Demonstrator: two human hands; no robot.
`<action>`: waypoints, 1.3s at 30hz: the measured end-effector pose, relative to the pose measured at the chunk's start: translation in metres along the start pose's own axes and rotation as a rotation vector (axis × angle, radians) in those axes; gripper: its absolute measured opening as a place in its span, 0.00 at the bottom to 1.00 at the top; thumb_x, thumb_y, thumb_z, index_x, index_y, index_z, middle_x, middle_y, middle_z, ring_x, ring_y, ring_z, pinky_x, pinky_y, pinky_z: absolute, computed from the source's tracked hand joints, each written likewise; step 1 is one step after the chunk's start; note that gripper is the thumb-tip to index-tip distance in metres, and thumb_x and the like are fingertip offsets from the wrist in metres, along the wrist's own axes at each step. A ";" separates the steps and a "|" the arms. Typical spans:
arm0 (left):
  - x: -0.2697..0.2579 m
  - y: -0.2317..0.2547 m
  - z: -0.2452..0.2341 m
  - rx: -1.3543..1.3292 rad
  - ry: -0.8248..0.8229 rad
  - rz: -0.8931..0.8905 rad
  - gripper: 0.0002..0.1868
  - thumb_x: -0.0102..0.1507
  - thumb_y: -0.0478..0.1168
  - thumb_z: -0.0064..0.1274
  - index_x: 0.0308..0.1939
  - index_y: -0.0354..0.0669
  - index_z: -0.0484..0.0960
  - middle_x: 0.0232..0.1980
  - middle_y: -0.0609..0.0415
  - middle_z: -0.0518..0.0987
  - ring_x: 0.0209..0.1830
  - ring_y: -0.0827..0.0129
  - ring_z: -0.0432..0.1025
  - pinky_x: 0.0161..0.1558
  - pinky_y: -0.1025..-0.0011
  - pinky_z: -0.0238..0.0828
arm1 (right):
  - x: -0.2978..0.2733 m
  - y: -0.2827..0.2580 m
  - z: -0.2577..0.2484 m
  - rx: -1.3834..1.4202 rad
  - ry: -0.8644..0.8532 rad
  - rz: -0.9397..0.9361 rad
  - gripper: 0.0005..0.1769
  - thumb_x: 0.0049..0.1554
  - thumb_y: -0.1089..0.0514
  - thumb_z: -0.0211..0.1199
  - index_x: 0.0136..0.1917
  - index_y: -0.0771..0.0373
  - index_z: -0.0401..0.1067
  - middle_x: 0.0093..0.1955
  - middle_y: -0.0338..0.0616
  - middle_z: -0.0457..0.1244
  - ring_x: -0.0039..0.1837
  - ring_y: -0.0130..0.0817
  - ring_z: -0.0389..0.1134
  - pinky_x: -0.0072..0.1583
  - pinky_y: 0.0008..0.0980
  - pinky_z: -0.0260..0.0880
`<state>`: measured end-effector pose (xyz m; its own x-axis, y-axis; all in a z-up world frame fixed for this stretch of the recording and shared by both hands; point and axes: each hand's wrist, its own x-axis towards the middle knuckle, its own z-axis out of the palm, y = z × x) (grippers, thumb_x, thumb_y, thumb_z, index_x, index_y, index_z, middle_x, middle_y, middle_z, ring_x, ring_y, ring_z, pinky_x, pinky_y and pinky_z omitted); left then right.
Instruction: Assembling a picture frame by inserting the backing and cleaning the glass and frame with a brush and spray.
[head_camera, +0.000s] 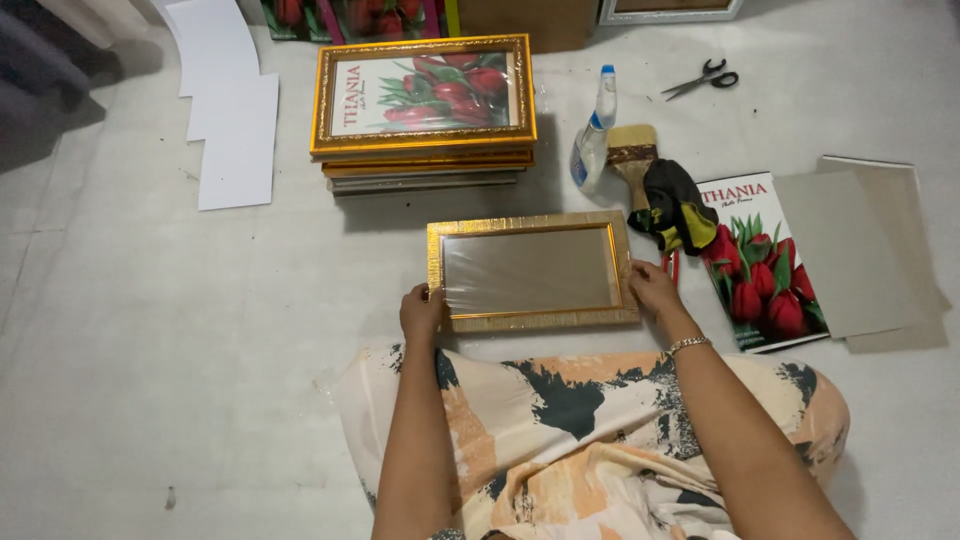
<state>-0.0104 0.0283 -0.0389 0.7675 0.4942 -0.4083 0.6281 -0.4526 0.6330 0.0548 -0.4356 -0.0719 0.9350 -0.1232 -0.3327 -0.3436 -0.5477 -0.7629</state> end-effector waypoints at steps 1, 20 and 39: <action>-0.006 0.006 -0.003 0.001 -0.001 0.000 0.30 0.62 0.57 0.53 0.63 0.47 0.81 0.56 0.47 0.82 0.61 0.50 0.75 0.62 0.56 0.72 | 0.002 0.000 0.002 0.000 0.000 0.001 0.28 0.58 0.47 0.61 0.70 0.53 0.73 0.66 0.52 0.66 0.69 0.52 0.65 0.68 0.46 0.65; 0.003 -0.003 0.020 0.040 0.097 0.004 0.41 0.60 0.54 0.58 0.72 0.39 0.65 0.68 0.36 0.63 0.69 0.33 0.63 0.71 0.47 0.60 | 0.065 -0.090 -0.003 -0.514 0.431 -0.366 0.18 0.56 0.63 0.60 0.60 0.68 0.71 0.57 0.60 0.61 0.58 0.59 0.67 0.56 0.52 0.71; 0.009 -0.002 0.029 0.122 0.091 0.097 0.39 0.59 0.54 0.57 0.71 0.39 0.67 0.67 0.38 0.65 0.67 0.37 0.65 0.67 0.52 0.61 | -0.006 -0.194 -0.090 -0.391 0.729 -0.747 0.19 0.54 0.62 0.72 0.58 0.62 0.71 0.50 0.51 0.65 0.53 0.55 0.69 0.55 0.48 0.70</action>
<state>-0.0010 0.0125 -0.0630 0.8140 0.5067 -0.2841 0.5667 -0.5853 0.5799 0.1237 -0.4035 0.1281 0.7672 -0.0406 0.6402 0.2579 -0.8943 -0.3657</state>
